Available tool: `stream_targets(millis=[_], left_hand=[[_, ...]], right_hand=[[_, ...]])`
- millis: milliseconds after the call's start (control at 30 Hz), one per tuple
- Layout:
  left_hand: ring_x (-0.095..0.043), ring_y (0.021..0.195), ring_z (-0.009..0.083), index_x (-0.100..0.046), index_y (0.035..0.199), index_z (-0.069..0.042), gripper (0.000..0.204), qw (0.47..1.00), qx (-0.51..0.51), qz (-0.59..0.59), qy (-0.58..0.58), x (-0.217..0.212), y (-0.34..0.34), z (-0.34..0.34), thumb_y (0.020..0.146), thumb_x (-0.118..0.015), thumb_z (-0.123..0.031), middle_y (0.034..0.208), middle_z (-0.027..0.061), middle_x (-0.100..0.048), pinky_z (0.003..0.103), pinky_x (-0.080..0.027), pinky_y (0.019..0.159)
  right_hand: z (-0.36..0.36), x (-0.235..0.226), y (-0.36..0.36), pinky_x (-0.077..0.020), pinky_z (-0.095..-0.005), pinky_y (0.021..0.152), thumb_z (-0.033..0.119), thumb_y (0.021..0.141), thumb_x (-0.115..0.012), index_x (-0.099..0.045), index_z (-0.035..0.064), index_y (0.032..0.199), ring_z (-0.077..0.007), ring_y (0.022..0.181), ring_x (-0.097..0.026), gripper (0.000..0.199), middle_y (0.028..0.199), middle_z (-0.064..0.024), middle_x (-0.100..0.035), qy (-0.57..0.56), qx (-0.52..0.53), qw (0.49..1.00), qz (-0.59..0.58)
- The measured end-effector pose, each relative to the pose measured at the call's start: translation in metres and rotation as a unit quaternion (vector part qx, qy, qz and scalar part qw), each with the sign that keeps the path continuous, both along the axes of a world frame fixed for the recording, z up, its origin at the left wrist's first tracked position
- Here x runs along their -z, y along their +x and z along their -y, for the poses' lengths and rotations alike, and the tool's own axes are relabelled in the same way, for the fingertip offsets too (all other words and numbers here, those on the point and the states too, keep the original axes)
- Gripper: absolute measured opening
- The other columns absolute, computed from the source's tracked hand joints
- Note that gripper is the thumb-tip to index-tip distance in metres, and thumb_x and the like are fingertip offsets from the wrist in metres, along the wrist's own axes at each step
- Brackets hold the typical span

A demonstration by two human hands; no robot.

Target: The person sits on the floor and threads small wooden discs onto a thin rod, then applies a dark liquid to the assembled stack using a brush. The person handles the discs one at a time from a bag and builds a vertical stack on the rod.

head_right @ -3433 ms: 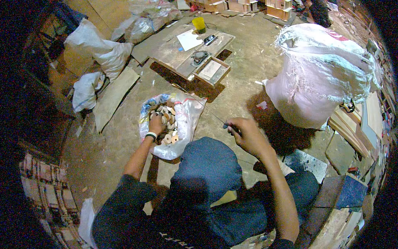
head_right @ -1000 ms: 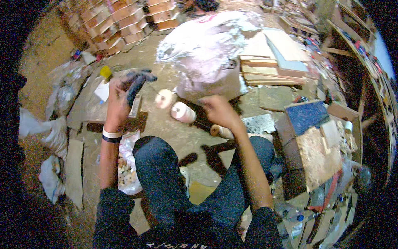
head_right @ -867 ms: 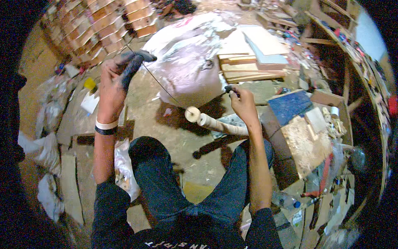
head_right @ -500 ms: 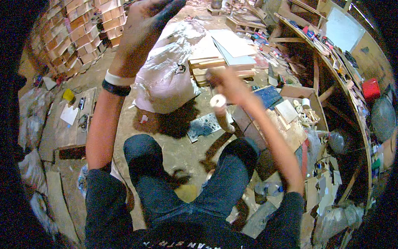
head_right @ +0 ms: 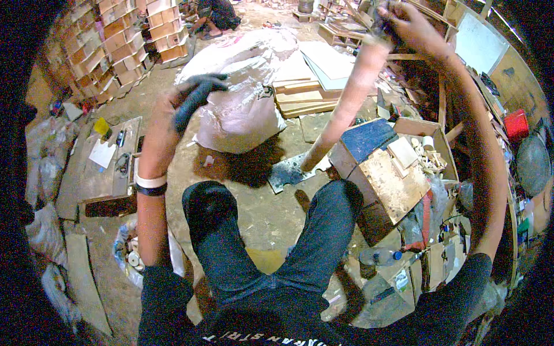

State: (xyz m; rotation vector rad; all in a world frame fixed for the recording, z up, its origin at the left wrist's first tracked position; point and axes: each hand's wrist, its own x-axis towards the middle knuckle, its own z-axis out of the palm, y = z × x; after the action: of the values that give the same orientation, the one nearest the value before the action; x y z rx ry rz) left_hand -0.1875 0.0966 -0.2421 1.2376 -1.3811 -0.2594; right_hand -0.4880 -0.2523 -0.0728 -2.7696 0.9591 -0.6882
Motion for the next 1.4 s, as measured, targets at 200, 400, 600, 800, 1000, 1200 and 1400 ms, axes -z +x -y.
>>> stream_targets(millis=[200, 400, 600, 800, 1000, 1200, 1400], left_hand=[[-0.065, 0.102, 0.0164, -0.073, 0.106, 0.000, 0.032, 0.999, 0.003, 0.021, 0.032, 0.022, 0.012, -0.028, 0.101, -0.062, -0.030, 0.116, 0.0094, -0.071, 0.032, -0.050, 0.092], [-0.065, 0.094, 0.0138, -0.074, 0.105, -0.002, 0.035, 0.995, -0.012, -0.008, 0.100, 0.036, 0.021, -0.052, 0.101, -0.061, -0.034, 0.116, 0.0073, -0.071, 0.026, -0.051, 0.060], [-0.066, 0.093, 0.0151, -0.074, 0.104, -0.001, 0.033, 0.996, -0.008, 0.006, 0.091, 0.047, 0.026, -0.046, 0.101, -0.062, -0.031, 0.113, 0.0080, -0.072, 0.029, -0.053, 0.066], [-0.070, 0.089, 0.0203, -0.073, 0.103, 0.002, 0.029, 0.998, -0.001, 0.035, 0.044, 0.057, 0.014, -0.006, 0.099, -0.062, -0.024, 0.102, 0.0137, -0.075, 0.034, -0.054, 0.084], [-0.070, 0.093, 0.0181, -0.071, 0.114, 0.003, 0.035, 0.996, 0.026, 0.078, 0.043, 0.059, -0.009, 0.082, 0.094, -0.071, -0.026, 0.101, 0.0133, -0.075, 0.033, -0.055, 0.085], [-0.074, 0.083, 0.0306, -0.073, 0.106, -0.001, 0.027, 0.985, -0.035, 0.168, -0.012, 0.055, -0.047, 0.191, 0.086, -0.075, -0.018, 0.092, 0.0201, -0.075, 0.039, -0.056, 0.075], [-0.069, 0.080, 0.0442, -0.072, 0.087, 0.001, 0.016, 0.992, -0.028, 0.118, -0.027, 0.071, -0.062, 0.222, 0.073, -0.071, -0.007, 0.082, 0.0253, -0.070, 0.048, -0.054, 0.073]], right_hand=[[-0.026, 0.038, 0.044, -0.0462, -0.0258, 0.085, 0.040, 0.104, -0.060, -0.067, -0.0024, 0.116, -0.0087, 0.092, -0.055, 0.045, 0.094, -0.0001, -0.066, 0.018, -0.086, 0.996, 0.020], [0.017, 0.035, 0.069, -0.0451, -0.0248, 0.066, 0.034, 0.106, -0.058, -0.066, -0.0004, 0.114, -0.0056, 0.074, -0.051, 0.037, 0.082, 0.0046, -0.060, -0.016, -0.115, 0.989, 0.091], [0.005, 0.060, 0.086, -0.0423, -0.0262, 0.060, 0.033, 0.107, -0.056, -0.066, -0.0007, 0.103, -0.0050, 0.068, -0.047, 0.035, 0.076, 0.0059, -0.055, 0.001, -0.100, 0.995, 0.024], [-0.033, 0.137, 0.102, -0.0541, -0.0262, 0.056, 0.027, 0.108, -0.053, -0.064, -0.0018, 0.102, -0.0089, 0.064, -0.062, 0.032, 0.083, -0.0039, -0.071, 0.191, -0.125, 0.967, 0.116], [-0.032, 0.171, 0.102, -0.0570, -0.0255, 0.061, 0.021, 0.106, -0.055, -0.068, -0.0037, 0.100, -0.0092, 0.068, -0.066, 0.028, 0.084, -0.0052, -0.073, 0.229, -0.093, 0.966, 0.079], [-0.057, 0.197, 0.098, -0.0555, -0.0331, 0.058, 0.013, 0.097, -0.067, -0.071, -0.0036, 0.089, -0.0148, 0.059, -0.068, 0.019, 0.071, -0.0111, -0.071, 0.078, -0.097, 0.987, 0.105], [-0.057, 0.181, 0.089, -0.0467, -0.0381, 0.057, 0.020, 0.081, -0.081, -0.066, 0.0011, 0.079, -0.0205, 0.056, -0.063, 0.024, 0.062, -0.0127, -0.063, -0.007, -0.068, 0.988, 0.141]])
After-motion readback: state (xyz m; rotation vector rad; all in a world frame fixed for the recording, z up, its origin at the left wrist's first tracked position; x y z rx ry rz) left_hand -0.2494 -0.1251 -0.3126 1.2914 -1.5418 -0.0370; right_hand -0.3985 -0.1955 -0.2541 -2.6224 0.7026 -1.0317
